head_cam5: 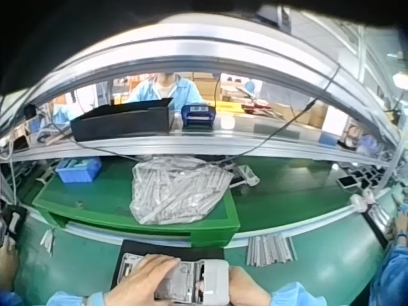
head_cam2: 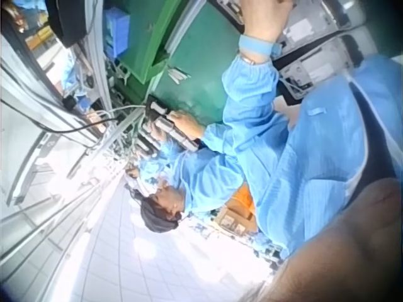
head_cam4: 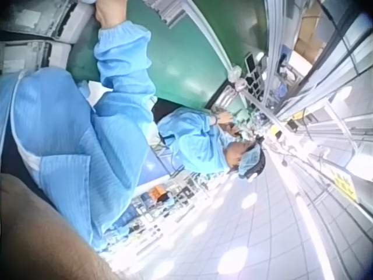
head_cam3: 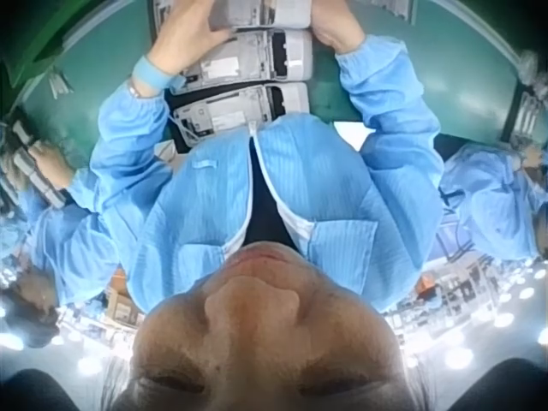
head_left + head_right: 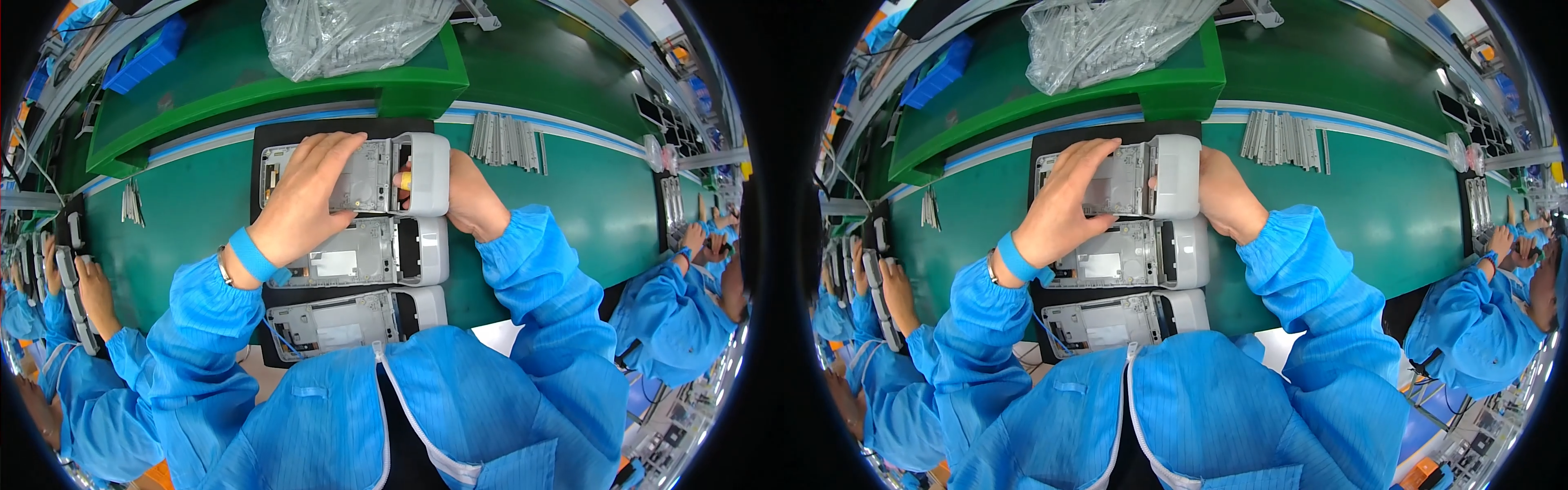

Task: The person inserts small metal pins into plastic device housings by hand.

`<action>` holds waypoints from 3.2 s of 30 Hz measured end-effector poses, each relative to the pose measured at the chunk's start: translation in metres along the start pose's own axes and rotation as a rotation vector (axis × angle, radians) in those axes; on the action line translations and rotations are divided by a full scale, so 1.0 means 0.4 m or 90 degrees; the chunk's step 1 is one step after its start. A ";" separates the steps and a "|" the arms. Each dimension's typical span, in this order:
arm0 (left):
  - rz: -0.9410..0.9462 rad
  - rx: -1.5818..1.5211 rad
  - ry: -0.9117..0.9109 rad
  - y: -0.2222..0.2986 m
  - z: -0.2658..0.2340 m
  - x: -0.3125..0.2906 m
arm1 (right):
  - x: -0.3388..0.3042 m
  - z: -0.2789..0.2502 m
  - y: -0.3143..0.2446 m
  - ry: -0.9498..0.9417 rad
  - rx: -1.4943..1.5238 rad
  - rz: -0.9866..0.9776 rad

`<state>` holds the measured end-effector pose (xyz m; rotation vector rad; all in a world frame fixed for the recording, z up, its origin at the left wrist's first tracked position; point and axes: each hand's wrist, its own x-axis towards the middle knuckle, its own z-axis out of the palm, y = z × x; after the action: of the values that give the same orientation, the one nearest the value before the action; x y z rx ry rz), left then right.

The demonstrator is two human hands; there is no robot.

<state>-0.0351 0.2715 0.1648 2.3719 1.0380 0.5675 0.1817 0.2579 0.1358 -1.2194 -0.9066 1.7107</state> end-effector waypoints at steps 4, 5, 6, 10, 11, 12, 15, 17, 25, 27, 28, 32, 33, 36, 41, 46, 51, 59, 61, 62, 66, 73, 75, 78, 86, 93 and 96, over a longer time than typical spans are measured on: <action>-0.002 -0.016 -0.011 -0.001 0.003 0.009 | -0.011 -0.049 0.028 0.056 -0.030 -0.048; -0.013 0.005 -0.013 -0.007 0.008 0.011 | -0.022 -0.076 0.029 0.102 -0.076 -0.107; 0.002 -0.003 -0.018 -0.013 0.006 0.011 | -0.042 -0.107 -0.003 0.142 -0.174 -0.092; -0.023 0.055 -0.039 -0.016 0.016 0.013 | -0.087 -0.353 -0.048 0.408 -0.482 -0.289; -0.044 0.050 -0.047 -0.016 0.015 0.017 | -0.094 -0.400 -0.044 0.416 -0.452 -0.194; -0.067 0.048 -0.055 -0.016 0.015 0.022 | -0.103 -0.418 -0.031 0.428 -0.450 -0.196; -0.076 0.053 -0.040 -0.012 0.019 0.015 | -0.102 -0.425 -0.002 0.445 -0.642 -0.152; -0.071 0.083 -0.008 0.010 0.005 -0.004 | -0.103 -0.430 0.000 0.460 -0.672 -0.155; -0.112 -0.012 0.047 0.116 -0.037 -0.086 | -0.058 -0.527 0.007 0.542 -0.763 -0.205; -0.116 -0.003 0.036 0.120 -0.043 -0.105 | -0.050 -0.538 0.008 0.531 -0.805 -0.194; -0.123 0.000 0.025 0.121 -0.042 -0.112 | -0.050 -0.543 0.016 0.530 -0.807 -0.194; -0.115 -0.013 0.010 0.130 -0.036 -0.123 | -0.081 -0.537 0.030 0.580 -0.869 -0.271; -0.118 -0.014 0.011 0.133 -0.034 -0.127 | -0.101 -0.530 0.025 0.603 -0.856 -0.274; -0.094 0.003 0.005 0.133 -0.025 -0.133 | -0.143 -0.458 -0.007 0.427 -0.388 -0.333; -0.061 0.068 -0.146 0.140 0.019 -0.174 | -0.300 -0.244 -0.043 0.075 -0.180 -0.084; -0.051 0.137 -0.121 0.123 0.049 -0.160 | -0.297 -0.164 0.023 0.001 -0.069 0.121; 0.010 0.157 -0.161 0.108 0.051 -0.136 | -0.264 -0.126 0.041 -0.032 -0.056 0.171; 0.014 0.025 -0.067 0.116 0.022 -0.138 | -0.214 -0.098 0.085 0.012 -0.025 0.029; 0.018 0.015 -0.056 0.112 0.019 -0.140 | -0.192 -0.090 0.101 -0.004 0.071 0.045; 0.025 0.005 -0.043 0.109 0.018 -0.139 | -0.181 -0.082 0.103 -0.017 0.165 0.059; 0.026 -0.003 -0.048 0.110 0.018 -0.141 | -0.171 -0.038 0.106 0.035 0.226 0.041; 0.016 0.001 -0.053 0.102 0.022 -0.146 | -0.175 -0.006 0.098 -0.010 0.199 0.091; 0.015 0.000 -0.059 0.102 0.025 -0.148 | -0.176 0.003 0.099 -0.015 0.180 0.076; 0.015 0.000 -0.076 0.103 0.025 -0.148 | -0.174 0.013 0.098 -0.021 0.126 0.041; 0.029 -0.005 -0.070 0.096 0.028 -0.154 | -0.180 0.040 0.073 0.008 0.076 0.072; 0.025 -0.025 -0.082 0.101 0.024 -0.154 | -0.181 0.044 0.079 -0.020 0.037 0.022; 0.029 -0.035 -0.068 0.101 0.024 -0.148 | -0.179 0.043 0.087 0.009 0.054 0.006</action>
<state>-0.0444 0.2000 0.1701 2.3553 0.9122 0.4745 0.1711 0.1773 0.1354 -1.1811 -0.8130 1.7281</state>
